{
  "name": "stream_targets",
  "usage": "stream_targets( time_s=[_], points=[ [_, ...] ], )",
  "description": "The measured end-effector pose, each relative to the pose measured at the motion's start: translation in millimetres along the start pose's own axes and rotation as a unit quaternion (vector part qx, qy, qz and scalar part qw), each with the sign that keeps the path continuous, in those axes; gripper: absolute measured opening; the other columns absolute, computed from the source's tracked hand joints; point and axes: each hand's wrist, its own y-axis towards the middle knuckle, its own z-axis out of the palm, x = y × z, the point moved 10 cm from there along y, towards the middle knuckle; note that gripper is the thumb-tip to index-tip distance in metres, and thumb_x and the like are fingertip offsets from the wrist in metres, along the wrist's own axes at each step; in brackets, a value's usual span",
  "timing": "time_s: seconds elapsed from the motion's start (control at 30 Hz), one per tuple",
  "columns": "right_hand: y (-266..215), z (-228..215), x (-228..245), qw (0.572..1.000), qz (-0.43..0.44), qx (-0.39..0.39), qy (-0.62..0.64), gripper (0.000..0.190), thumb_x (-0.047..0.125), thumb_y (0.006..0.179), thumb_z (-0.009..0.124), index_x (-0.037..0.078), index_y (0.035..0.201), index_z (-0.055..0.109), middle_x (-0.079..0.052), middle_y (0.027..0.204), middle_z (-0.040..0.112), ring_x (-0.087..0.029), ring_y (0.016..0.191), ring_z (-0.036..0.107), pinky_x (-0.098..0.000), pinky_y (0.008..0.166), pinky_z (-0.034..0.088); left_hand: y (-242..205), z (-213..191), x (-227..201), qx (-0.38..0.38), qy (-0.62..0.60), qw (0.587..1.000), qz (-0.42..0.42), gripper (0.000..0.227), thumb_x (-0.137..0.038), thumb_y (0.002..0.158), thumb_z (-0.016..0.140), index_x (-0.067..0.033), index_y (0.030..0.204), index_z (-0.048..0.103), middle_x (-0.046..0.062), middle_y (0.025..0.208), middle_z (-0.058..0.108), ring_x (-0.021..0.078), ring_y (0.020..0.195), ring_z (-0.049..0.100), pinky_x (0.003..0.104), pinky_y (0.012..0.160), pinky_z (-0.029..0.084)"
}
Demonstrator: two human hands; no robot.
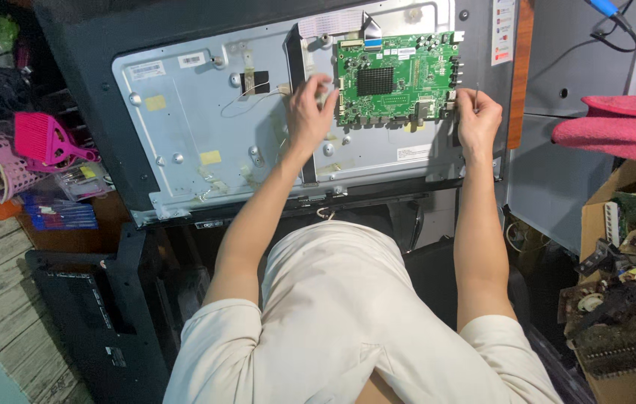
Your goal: The person handles a green circuit board and a ribbon cable by hand while working on the internal components of a disassembled television.
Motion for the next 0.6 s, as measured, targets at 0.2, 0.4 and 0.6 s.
stream_targets(
  time_s=[0.2, 0.4, 0.6],
  points=[
    [1.9, 7.6, -16.9, 0.999, -0.004, 0.011, 0.031, 0.013, 0.017, 0.086, 0.079, 0.018, 0.1, 0.079, 0.0, 0.08, 0.072, -0.008, 0.078, 0.066, -0.0248, 0.072, 0.052, -29.6, 42.2, 41.1, 0.071, -0.178, 0.972, -0.138, 0.029, -0.014, 0.093, 0.065, -0.0143, 0.122, 0.06, 0.007, 0.088, 0.074, 0.0105, 0.049, 0.064, 0.02, 0.053, 0.055],
    [-3.4, 5.0, -20.0, 0.997, 0.01, 0.025, 0.076, 0.012, 0.013, 0.086, 0.078, 0.014, 0.098, 0.078, 0.0, 0.079, 0.07, -0.006, 0.076, 0.059, -0.0226, 0.07, 0.049, -34.0, 59.6, 68.9, 0.073, -0.221, 0.958, -0.167, 0.029, -0.016, 0.085, 0.076, -0.0134, 0.113, 0.07, 0.002, 0.078, 0.076, 0.0097, 0.041, 0.064, 0.017, 0.047, 0.052],
    [-15.0, 10.0, -36.3, 0.995, 0.019, 0.029, 0.099, 0.011, 0.013, 0.085, 0.079, 0.015, 0.096, 0.078, 0.002, 0.078, 0.069, -0.005, 0.075, 0.059, -0.0214, 0.069, 0.048, -46.1, 46.4, 63.1, 0.087, -0.314, 0.926, -0.192, 0.034, -0.014, 0.086, 0.079, -0.0064, 0.118, 0.068, 0.008, 0.083, 0.073, 0.0095, 0.045, 0.064, 0.017, 0.043, 0.049]
  ],
)
